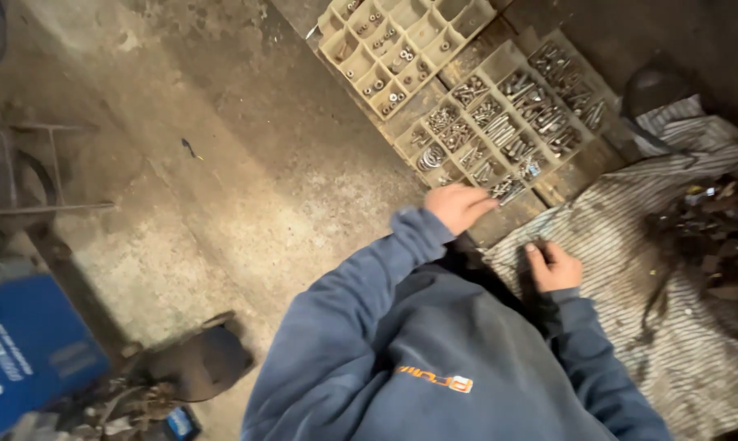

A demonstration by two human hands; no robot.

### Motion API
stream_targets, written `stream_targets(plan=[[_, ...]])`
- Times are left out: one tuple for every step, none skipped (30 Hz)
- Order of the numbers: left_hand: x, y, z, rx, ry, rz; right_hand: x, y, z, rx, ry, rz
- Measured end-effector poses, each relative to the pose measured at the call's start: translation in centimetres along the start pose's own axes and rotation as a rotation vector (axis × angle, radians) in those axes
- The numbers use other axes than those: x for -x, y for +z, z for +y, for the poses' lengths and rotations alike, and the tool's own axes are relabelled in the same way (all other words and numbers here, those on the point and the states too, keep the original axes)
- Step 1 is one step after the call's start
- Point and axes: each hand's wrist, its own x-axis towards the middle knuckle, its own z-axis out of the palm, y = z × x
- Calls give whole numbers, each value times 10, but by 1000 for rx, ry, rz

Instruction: The person is sorting and inspecting various screws, bolts, and small metal components in a workshop.

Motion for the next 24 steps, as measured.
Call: stream_targets(plan=[[11,-11,7,24,-107,-16,1,2,10,27,-8,-3],[28,-9,2,29,-113,2,5,-2,13,38,-23,-9],[41,-10,-7,124,-188,-16,1,-1,14,28,-36,-10],[54,-12,-14,221,-260,-32,-2,-1,14,19,-49,-12],[71,-16,-14,211,-260,-16,-6,-1,15,14,-67,-14],[87,-19,-14,265,-380,-9,-10,-2,17,9,-69,-35],[107,-20,-13,323,-503,-6,-10,-2,20,5,-65,-60],[155,10,-55,317,-506,7,-10,-7,18,1,-78,-64],[198,38,-93,216,-568,-62,-13,-10,16,-68,-34,-126],[231,68,-128,115,-631,-131,-16,-13,13,-135,11,-190],[259,74,-135,108,-630,-117,-20,-15,8,-139,-3,-191],[286,82,-143,29,-795,-280,-25,-16,5,-196,19,-247],[316,91,-149,-49,-955,-462,-22,-19,3,-252,56,-298],[335,104,-135,-53,-953,-463,-30,-29,8,-255,57,-295],[351,104,-128,-90,-979,-501,-27,-29,10,-196,11,-309],[361,106,-119,-128,-1004,-539,-26,-32,14,-137,-34,-324],[375,86,-120,-204,-1029,-586,-25,-22,7,-198,0,-305],[384,67,-122,-282,-1053,-631,-25,-14,2,-177,-89,-341],[392,67,-119,-339,-1063,-690,-21,-21,10,-132,-161,-368],[401,56,-122,-398,-1071,-747,-16,-15,-1,-169,-112,-341],[403,64,-121,-445,-1055,-826,-7,-22,1,-142,-207,-377],[401,79,-120,-495,-1037,-904,-1,-29,6,-113,-301,-413],[395,59,-109,-518,-982,-983,16,-26,6,-124,-218,-381],[378,45,-100,-426,-876,-1020,30,-24,5,-127,-244,-374]])
